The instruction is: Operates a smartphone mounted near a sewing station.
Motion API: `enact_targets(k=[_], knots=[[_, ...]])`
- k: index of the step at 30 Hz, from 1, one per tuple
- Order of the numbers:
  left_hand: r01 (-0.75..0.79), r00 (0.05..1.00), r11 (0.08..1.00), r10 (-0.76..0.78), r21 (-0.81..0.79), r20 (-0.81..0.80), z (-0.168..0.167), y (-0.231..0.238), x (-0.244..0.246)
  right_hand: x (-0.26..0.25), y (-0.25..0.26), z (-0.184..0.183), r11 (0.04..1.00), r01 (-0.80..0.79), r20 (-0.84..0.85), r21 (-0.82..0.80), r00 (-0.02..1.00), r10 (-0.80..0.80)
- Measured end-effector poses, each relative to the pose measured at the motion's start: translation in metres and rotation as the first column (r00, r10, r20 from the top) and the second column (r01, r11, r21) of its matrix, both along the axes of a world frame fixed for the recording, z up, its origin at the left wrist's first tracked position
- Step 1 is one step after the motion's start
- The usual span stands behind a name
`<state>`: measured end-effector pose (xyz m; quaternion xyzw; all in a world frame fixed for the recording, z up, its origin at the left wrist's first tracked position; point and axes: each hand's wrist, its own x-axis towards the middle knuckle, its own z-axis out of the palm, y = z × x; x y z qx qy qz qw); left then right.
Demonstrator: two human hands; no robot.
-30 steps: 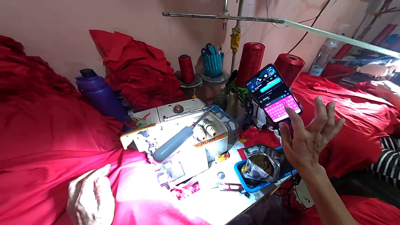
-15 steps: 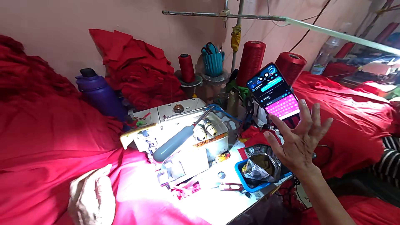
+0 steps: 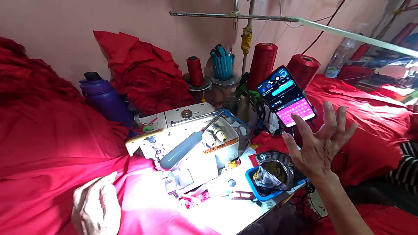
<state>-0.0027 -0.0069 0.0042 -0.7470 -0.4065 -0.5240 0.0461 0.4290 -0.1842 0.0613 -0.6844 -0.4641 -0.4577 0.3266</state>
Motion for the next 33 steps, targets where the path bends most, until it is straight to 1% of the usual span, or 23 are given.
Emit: enact_targets(k=[11,17,22,33], knots=[[-0.012,1.0,1.0,0.012,-0.005,-0.008,0.001,-0.001,0.0,0.001,0.003,0.002,1.0,0.016,-0.053,-0.023,0.998,-0.017],[-0.008,1.0,1.0,0.008,-0.005,-0.009,0.0,0.0,0.0,0.001,-0.005,-0.008,1.0,0.008,-0.033,-0.008,0.999,-0.008],[-0.008,1.0,1.0,0.008,0.003,-0.008,0.0,0.0,0.0,0.006,-0.012,-0.018,0.999,0.04,-0.041,0.001,0.998,-0.04],[-0.014,1.0,1.0,0.014,-0.003,-0.015,0.0,0.001,0.0,0.008,-0.011,-0.014,0.999,0.041,-0.057,-0.019,0.997,-0.042]])
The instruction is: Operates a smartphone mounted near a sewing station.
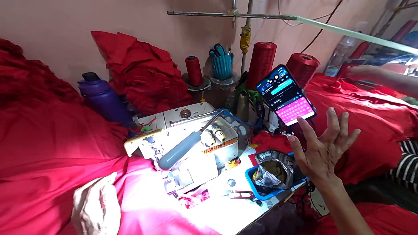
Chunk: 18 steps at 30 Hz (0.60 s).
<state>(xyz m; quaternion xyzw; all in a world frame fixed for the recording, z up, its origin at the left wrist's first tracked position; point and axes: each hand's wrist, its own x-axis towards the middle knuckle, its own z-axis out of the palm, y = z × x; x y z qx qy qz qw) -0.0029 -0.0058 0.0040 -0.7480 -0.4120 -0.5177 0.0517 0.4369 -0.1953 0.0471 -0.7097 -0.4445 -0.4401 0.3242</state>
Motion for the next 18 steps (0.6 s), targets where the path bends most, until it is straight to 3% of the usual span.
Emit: enact_targets(k=[10,18], knots=[[0.004,1.0,1.0,-0.004,0.0,0.003,0.001,-0.001,0.002,-0.01,0.01,0.002,0.993,-0.114,0.054,-0.019,0.992,0.114],[-0.002,1.0,1.0,0.002,-0.013,0.003,0.002,-0.003,0.002,-0.008,0.014,0.002,0.994,-0.107,0.053,-0.032,0.993,0.109]])
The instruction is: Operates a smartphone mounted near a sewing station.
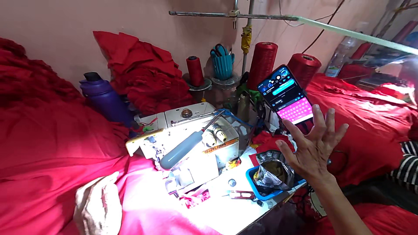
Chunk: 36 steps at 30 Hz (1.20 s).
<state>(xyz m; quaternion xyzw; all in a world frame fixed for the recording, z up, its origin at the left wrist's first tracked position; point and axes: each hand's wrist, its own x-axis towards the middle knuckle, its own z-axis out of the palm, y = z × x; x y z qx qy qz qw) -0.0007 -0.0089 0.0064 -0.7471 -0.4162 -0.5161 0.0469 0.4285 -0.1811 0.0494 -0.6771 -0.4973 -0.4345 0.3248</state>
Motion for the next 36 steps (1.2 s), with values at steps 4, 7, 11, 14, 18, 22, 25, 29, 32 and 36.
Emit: enact_targets(k=[4,7,11,14,18,22,25,29,32,36], knots=[[0.013,1.0,1.0,-0.013,0.001,-0.005,-0.002,0.002,-0.002,0.001,0.001,0.0,1.0,0.013,0.0,-0.001,1.0,-0.013],[0.017,1.0,1.0,-0.017,0.003,-0.004,-0.001,0.001,-0.001,0.001,0.0,-0.001,1.0,0.01,0.002,0.0,1.0,-0.01],[0.017,1.0,1.0,-0.017,0.003,-0.001,0.0,0.0,0.0,0.0,-0.004,-0.001,1.0,0.019,-0.002,0.01,1.0,-0.019],[0.014,1.0,1.0,-0.014,-0.011,0.001,0.001,-0.001,0.001,0.002,-0.009,0.003,0.999,0.038,0.001,0.024,0.999,-0.038],[0.019,1.0,1.0,-0.019,-0.008,-0.003,-0.004,0.004,-0.004,0.007,-0.013,0.008,0.996,0.074,-0.005,0.051,0.997,-0.074],[0.03,0.999,0.999,-0.03,0.039,0.012,-0.019,0.017,-0.012,0.008,-0.014,0.009,0.994,0.088,-0.001,0.061,0.996,-0.088],[0.032,0.999,0.999,-0.032,0.041,0.01,-0.019,0.017,-0.013,0.008,-0.015,0.006,0.993,0.1,-0.002,0.057,0.995,-0.1],[0.019,1.0,1.0,-0.019,0.013,0.003,-0.006,0.006,-0.004,0.008,-0.016,0.007,0.993,0.103,-0.015,0.06,0.995,-0.103],[0.004,1.0,1.0,-0.004,-0.015,0.002,0.001,-0.001,0.001,0.008,-0.016,0.009,0.993,0.102,-0.02,0.061,0.995,-0.101],[0.007,1.0,1.0,-0.007,-0.01,-0.002,-0.001,0.001,-0.001,0.008,-0.015,0.011,0.992,0.112,-0.027,0.061,0.994,-0.11]])
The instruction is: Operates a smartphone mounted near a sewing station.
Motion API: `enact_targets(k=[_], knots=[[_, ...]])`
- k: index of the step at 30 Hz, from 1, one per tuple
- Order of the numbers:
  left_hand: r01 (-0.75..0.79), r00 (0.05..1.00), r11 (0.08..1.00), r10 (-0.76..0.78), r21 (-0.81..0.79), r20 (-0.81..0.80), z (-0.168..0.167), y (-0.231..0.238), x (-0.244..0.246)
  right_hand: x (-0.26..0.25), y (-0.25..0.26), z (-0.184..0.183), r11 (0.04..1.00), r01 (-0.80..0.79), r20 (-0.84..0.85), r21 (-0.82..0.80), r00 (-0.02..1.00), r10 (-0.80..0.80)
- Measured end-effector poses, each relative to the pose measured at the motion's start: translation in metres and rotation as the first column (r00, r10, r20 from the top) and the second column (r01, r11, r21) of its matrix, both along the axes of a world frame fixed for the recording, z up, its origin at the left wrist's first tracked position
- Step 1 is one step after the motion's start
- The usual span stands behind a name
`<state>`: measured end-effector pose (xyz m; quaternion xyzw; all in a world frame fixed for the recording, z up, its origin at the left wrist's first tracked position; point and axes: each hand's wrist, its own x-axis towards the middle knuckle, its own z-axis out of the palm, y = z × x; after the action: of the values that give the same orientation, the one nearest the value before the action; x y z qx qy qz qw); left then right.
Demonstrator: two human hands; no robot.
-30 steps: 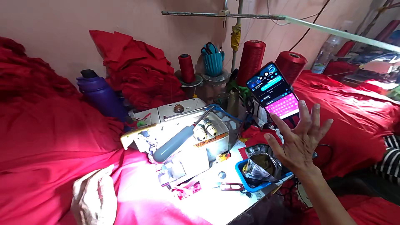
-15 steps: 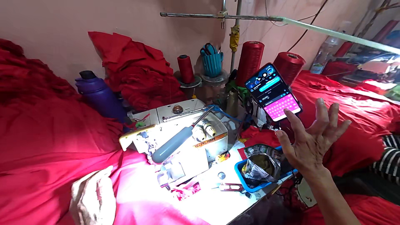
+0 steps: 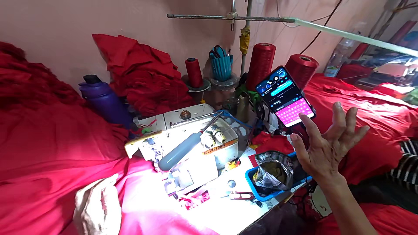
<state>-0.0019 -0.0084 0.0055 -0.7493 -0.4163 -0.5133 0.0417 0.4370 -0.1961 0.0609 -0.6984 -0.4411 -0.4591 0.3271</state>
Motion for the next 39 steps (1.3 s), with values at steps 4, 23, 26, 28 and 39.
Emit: enact_targets(k=[4,23,26,28,39], knots=[[-0.001,1.0,1.0,0.001,0.004,-0.003,0.001,-0.001,0.0,-0.001,0.001,-0.001,1.0,-0.01,-0.009,-0.005,1.0,0.01],[-0.008,1.0,1.0,0.008,-0.003,0.006,0.001,-0.001,0.002,-0.007,0.015,-0.007,0.994,-0.096,0.019,-0.047,0.995,0.097],[-0.005,1.0,1.0,0.005,-0.002,0.01,0.0,-0.001,0.001,-0.006,0.011,-0.006,0.996,-0.083,0.022,-0.035,0.996,0.084],[0.001,1.0,1.0,0.0,-0.009,0.003,0.0,-0.001,0.0,-0.003,0.007,-0.004,0.997,-0.073,0.025,-0.02,0.997,0.073],[0.0,1.0,1.0,0.0,0.004,0.007,-0.001,0.002,0.0,0.0,0.002,0.002,1.0,-0.021,0.003,0.015,1.0,0.021]])
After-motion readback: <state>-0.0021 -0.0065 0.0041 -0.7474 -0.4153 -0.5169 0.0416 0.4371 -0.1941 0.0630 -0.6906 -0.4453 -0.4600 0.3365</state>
